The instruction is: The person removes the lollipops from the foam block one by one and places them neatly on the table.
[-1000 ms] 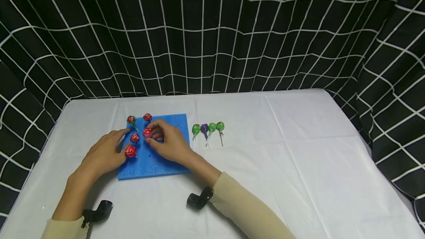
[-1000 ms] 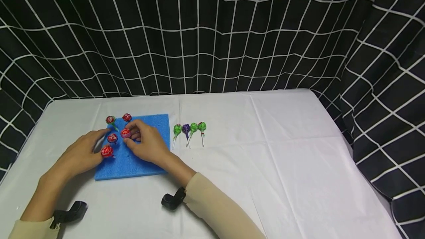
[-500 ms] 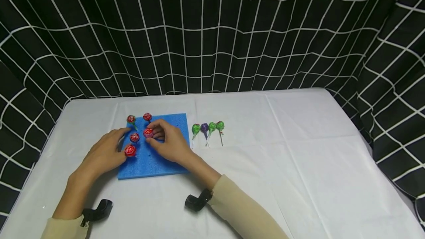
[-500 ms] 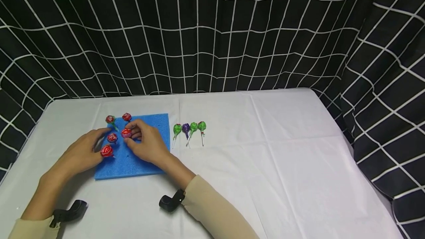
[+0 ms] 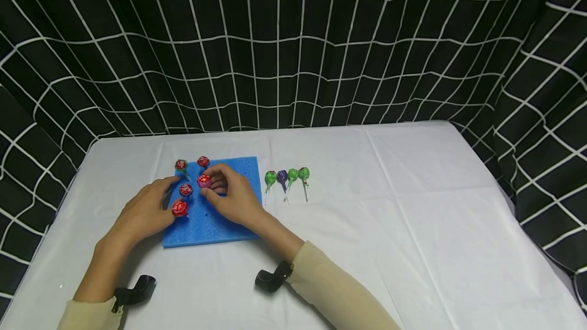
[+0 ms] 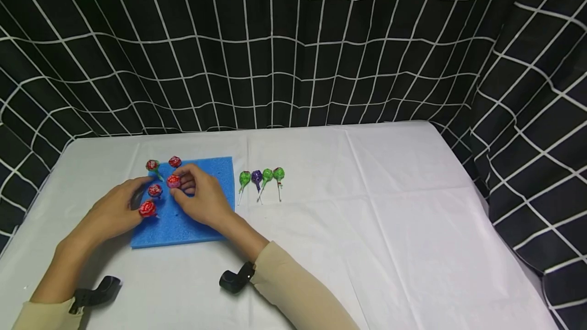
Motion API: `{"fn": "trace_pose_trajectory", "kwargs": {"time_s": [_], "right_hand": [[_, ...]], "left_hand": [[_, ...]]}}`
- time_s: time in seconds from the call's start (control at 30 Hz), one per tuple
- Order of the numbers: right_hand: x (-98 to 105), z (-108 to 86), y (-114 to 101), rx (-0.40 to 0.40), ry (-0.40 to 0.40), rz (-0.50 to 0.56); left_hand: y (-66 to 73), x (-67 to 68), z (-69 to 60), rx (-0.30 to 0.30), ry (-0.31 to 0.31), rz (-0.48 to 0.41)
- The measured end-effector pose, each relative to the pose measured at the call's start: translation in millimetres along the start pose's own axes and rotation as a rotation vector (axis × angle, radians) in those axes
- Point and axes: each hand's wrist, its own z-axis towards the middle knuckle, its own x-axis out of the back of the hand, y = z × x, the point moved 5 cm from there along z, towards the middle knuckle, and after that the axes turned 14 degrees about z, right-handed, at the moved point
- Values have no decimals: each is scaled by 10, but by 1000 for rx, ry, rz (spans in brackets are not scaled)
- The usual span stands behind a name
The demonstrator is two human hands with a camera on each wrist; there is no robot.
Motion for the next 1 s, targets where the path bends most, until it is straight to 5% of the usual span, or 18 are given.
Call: {"fn": "trace_pose_trajectory", "kwargs": {"time_s": [0.67, 1.0], "right_hand": [[46, -46, -110, 68, 6, 73], [226, -111, -137, 74, 54, 103]], "left_hand": [[-21, -14, -6, 12, -1, 14], [-4, -11, -5, 20, -8, 8]]}}
